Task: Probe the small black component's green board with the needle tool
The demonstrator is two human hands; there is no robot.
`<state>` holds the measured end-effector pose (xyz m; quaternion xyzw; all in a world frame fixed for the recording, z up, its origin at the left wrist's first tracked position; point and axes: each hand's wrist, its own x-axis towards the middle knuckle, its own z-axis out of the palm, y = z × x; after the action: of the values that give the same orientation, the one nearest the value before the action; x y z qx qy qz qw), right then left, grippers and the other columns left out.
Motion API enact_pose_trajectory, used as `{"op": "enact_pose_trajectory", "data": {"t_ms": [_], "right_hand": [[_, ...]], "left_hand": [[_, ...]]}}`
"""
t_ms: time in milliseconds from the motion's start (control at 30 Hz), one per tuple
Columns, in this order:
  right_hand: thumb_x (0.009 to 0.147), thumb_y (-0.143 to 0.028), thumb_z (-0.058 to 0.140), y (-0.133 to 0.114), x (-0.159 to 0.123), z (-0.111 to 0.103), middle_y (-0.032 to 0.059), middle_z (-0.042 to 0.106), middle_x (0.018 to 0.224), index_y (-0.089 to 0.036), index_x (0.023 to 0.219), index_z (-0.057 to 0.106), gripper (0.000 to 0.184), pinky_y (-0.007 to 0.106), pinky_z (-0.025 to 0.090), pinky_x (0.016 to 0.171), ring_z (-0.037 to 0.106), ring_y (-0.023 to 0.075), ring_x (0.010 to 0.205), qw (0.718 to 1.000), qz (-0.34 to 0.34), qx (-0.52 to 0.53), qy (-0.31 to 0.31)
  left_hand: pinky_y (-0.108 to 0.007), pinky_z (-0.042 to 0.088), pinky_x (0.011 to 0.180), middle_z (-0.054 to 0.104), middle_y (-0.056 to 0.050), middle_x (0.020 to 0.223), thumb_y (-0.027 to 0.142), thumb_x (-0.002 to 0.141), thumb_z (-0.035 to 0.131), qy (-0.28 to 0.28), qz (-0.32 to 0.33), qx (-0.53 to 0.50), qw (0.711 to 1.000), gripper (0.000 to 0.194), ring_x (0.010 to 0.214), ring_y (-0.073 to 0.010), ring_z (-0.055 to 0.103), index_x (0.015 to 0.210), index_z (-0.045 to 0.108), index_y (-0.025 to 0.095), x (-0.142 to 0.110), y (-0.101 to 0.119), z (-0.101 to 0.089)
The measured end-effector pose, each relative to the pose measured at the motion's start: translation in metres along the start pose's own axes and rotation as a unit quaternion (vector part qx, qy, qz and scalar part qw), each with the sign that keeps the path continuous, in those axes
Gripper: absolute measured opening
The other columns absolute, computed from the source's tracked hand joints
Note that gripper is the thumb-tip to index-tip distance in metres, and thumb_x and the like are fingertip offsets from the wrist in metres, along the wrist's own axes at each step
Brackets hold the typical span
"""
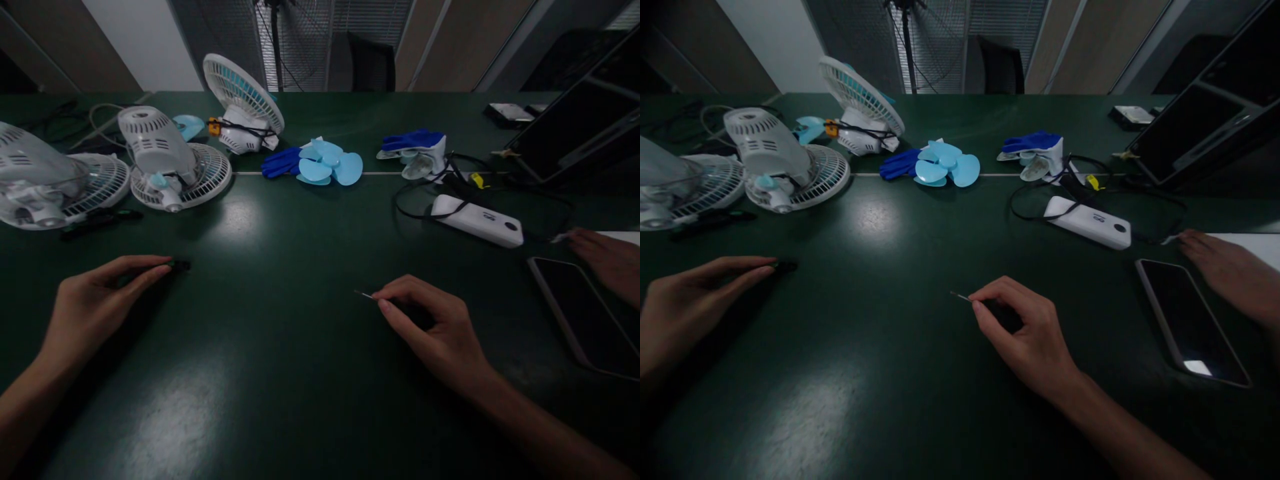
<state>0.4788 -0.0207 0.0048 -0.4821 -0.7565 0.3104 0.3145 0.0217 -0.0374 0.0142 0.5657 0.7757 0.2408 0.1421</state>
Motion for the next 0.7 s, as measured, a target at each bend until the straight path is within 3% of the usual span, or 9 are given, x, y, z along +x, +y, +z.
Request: {"op": "enact_pose_trajectory", "data": {"t_ms": [100, 200, 333, 467, 567, 700], "right_hand": [[0.098, -0.027, 0.062, 0.000, 0.000, 0.000, 0.0041, 0.072, 0.097, -0.026, 0.104, 0.071, 0.011, 0.034, 0.055, 0.069, 0.069, 0.0207, 0.085, 1.000, -0.003, 0.000, -0.002], [0.099, -0.027, 0.061, -0.001, 0.000, 0.000, 0.0043, 0.072, 0.098, -0.026, 0.104, 0.071, 0.011, 0.034, 0.055, 0.069, 0.069, 0.0207, 0.086, 1.000, -0.004, -0.001, -0.002], [0.099, -0.026, 0.062, -0.002, 0.000, 0.000, 0.0034, 0.071, 0.096, -0.026, 0.105, 0.070, 0.010, 0.034, 0.055, 0.069, 0.068, 0.0198, 0.085, 1.000, -0.008, 0.001, -0.001], [0.099, -0.026, 0.062, -0.001, 0.000, 0.000, 0.0026, 0.070, 0.097, -0.026, 0.105, 0.070, 0.010, 0.033, 0.054, 0.069, 0.067, 0.0188, 0.085, 1.000, -0.002, 0.005, -0.002], [0.098, -0.025, 0.063, 0.000, 0.000, 0.001, 0.0022, 0.070, 0.096, -0.025, 0.104, 0.070, 0.010, 0.032, 0.052, 0.068, 0.066, 0.0179, 0.083, 1.000, -0.006, 0.004, 0.000], [0.098, -0.025, 0.063, 0.001, -0.001, 0.002, 0.0024, 0.069, 0.096, -0.024, 0.104, 0.070, 0.009, 0.031, 0.051, 0.066, 0.066, 0.0178, 0.082, 1.000, -0.016, 0.004, 0.007]], "left_hand": [[-0.039, 0.057, 0.091, 0.075, -0.003, 0.117, 0.059, 0.087, 0.067, -0.024, -0.023, -0.014, 0.999, 0.049, 0.104, -0.0256, 0.069, 0.121, 0.071, 0.023, 0.003, 0.000, -0.002], [-0.039, 0.059, 0.089, 0.076, -0.004, 0.117, 0.056, 0.088, 0.066, -0.031, -0.005, -0.027, 0.999, 0.047, 0.102, -0.0253, 0.070, 0.119, 0.071, 0.020, 0.007, -0.004, -0.002], [-0.042, 0.055, 0.099, 0.074, -0.002, 0.119, 0.049, 0.093, 0.062, 0.014, 0.129, 0.059, 0.990, 0.036, 0.103, -0.0226, 0.069, 0.115, 0.071, 0.023, 0.007, -0.012, 0.000], [-0.043, 0.053, 0.102, 0.070, -0.006, 0.129, 0.039, 0.101, 0.047, 0.018, 0.270, 0.217, 0.938, 0.037, 0.114, -0.0237, 0.064, 0.127, 0.066, 0.021, -0.001, -0.011, 0.002], [-0.045, 0.051, 0.103, 0.067, -0.012, 0.133, 0.036, 0.103, 0.043, 0.009, 0.318, 0.268, 0.910, 0.044, 0.119, -0.0275, 0.062, 0.136, 0.062, 0.013, -0.008, -0.010, 0.003], [-0.048, 0.049, 0.108, 0.063, -0.015, 0.141, 0.034, 0.102, 0.042, 0.018, 0.327, 0.292, 0.899, 0.050, 0.124, -0.0318, 0.062, 0.143, 0.057, 0.010, -0.011, -0.018, 0.002]]}}
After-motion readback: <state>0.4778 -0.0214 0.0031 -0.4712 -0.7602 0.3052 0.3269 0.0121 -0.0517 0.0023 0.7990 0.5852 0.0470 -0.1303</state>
